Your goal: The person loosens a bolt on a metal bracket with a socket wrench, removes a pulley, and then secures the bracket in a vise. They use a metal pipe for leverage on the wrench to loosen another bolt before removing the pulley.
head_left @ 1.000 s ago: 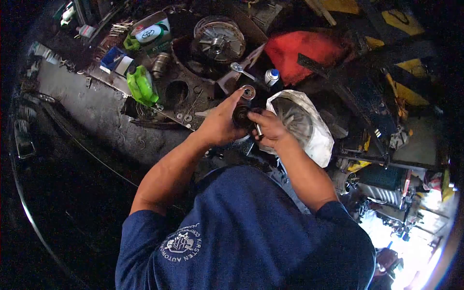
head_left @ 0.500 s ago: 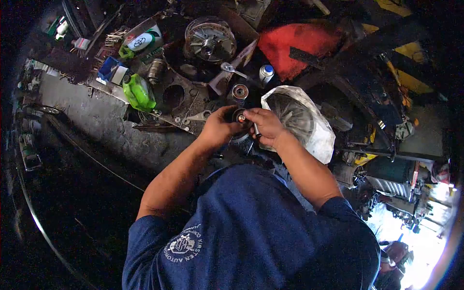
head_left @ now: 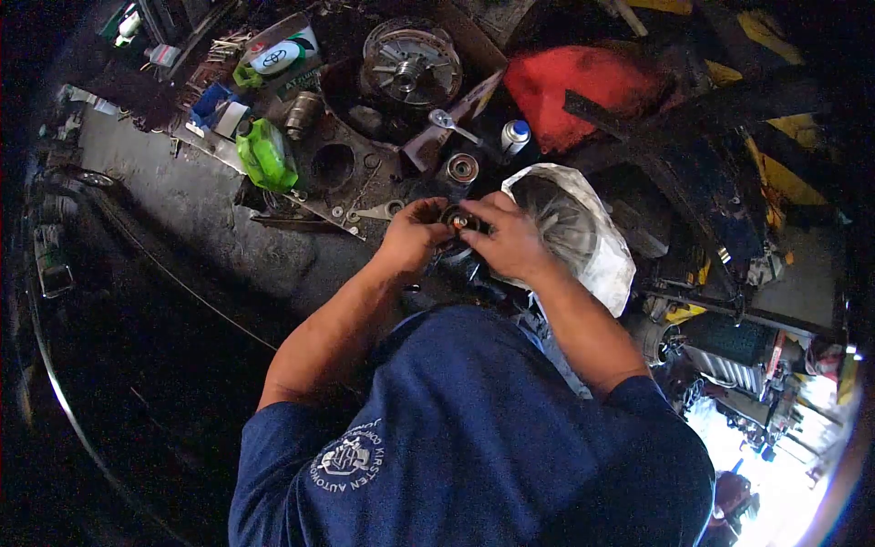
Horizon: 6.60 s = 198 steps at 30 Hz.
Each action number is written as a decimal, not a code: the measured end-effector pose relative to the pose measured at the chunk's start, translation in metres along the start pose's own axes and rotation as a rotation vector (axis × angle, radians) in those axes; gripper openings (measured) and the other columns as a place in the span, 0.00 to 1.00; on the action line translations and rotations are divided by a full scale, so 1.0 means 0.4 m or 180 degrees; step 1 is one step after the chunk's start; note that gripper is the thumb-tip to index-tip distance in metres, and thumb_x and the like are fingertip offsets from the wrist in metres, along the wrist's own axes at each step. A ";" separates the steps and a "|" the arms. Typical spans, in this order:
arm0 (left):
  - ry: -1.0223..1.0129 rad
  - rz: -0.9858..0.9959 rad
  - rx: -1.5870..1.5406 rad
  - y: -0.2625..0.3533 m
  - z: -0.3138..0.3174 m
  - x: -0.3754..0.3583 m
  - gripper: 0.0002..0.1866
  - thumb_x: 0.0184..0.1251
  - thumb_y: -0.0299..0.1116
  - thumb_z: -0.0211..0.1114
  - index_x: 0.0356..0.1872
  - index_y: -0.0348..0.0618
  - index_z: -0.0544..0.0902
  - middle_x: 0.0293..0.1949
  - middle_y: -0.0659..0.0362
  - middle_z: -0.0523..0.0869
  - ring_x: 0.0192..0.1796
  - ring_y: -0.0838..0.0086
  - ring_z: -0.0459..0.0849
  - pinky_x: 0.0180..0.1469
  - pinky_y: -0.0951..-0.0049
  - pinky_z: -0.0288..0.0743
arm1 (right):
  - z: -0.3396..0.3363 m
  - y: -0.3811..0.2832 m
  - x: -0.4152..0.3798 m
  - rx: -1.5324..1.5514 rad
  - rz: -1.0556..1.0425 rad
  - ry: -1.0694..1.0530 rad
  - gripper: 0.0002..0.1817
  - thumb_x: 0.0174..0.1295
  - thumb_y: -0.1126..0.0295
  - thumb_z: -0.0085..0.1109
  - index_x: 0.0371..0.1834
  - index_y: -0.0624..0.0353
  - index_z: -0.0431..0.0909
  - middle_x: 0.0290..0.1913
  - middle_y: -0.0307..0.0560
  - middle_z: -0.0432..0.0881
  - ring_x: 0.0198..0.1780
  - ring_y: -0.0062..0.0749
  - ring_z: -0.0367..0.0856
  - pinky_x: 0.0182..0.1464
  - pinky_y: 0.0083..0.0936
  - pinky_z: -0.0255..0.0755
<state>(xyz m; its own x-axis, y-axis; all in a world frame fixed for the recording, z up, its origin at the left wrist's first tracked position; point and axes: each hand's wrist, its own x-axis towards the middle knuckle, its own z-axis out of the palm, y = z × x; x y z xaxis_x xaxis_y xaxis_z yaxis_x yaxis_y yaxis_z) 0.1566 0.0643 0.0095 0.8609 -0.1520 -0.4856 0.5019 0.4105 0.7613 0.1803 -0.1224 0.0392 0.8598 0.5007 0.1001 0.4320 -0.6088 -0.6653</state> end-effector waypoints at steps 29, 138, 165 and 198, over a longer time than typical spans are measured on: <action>0.0285 -0.0336 -0.0566 -0.037 -0.025 -0.045 0.25 0.56 0.15 0.58 0.58 0.36 0.70 0.51 0.52 0.80 0.51 0.64 0.81 0.52 0.62 0.77 | 0.040 0.236 0.181 0.0502 0.1056 -0.0072 0.17 0.58 0.63 0.62 0.48 0.59 0.78 0.40 0.53 0.83 0.42 0.40 0.81 0.47 0.31 0.73; 0.0504 0.2964 0.3241 0.020 -0.304 -0.062 0.46 0.38 0.50 0.76 0.60 0.38 0.69 0.55 0.48 0.75 0.60 0.50 0.70 0.62 0.56 0.63 | 0.140 -0.040 0.071 -0.0434 -0.0238 -0.0609 0.20 0.53 0.64 0.66 0.50 0.59 0.78 0.56 0.55 0.76 0.57 0.49 0.76 0.57 0.33 0.71; 0.0568 0.2969 0.4428 -0.024 -0.188 -0.049 0.35 0.38 0.50 0.75 0.53 0.52 0.77 0.63 0.54 0.69 0.67 0.52 0.62 0.66 0.34 0.48 | 0.118 -0.049 0.071 0.1539 0.0534 -0.0084 0.13 0.64 0.74 0.54 0.51 0.65 0.74 0.48 0.49 0.81 0.46 0.27 0.81 0.53 0.23 0.72; 0.0536 0.3228 0.3560 -0.042 -0.124 -0.015 0.41 0.48 0.36 0.70 0.66 0.41 0.62 0.39 0.55 0.80 0.46 0.60 0.80 0.64 0.37 0.54 | 0.039 -0.159 0.129 -0.1573 -0.0946 -0.0976 0.11 0.53 0.65 0.61 0.33 0.60 0.74 0.31 0.53 0.78 0.37 0.52 0.80 0.39 0.44 0.75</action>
<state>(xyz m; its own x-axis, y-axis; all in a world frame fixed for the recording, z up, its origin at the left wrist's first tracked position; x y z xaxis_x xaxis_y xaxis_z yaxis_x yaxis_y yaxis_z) 0.1389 0.1029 -0.0219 0.8902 -0.1000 0.4445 -0.4081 -0.6087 0.6804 0.1929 -0.0482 0.0751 0.5994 0.7996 -0.0368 0.7765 -0.5920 -0.2158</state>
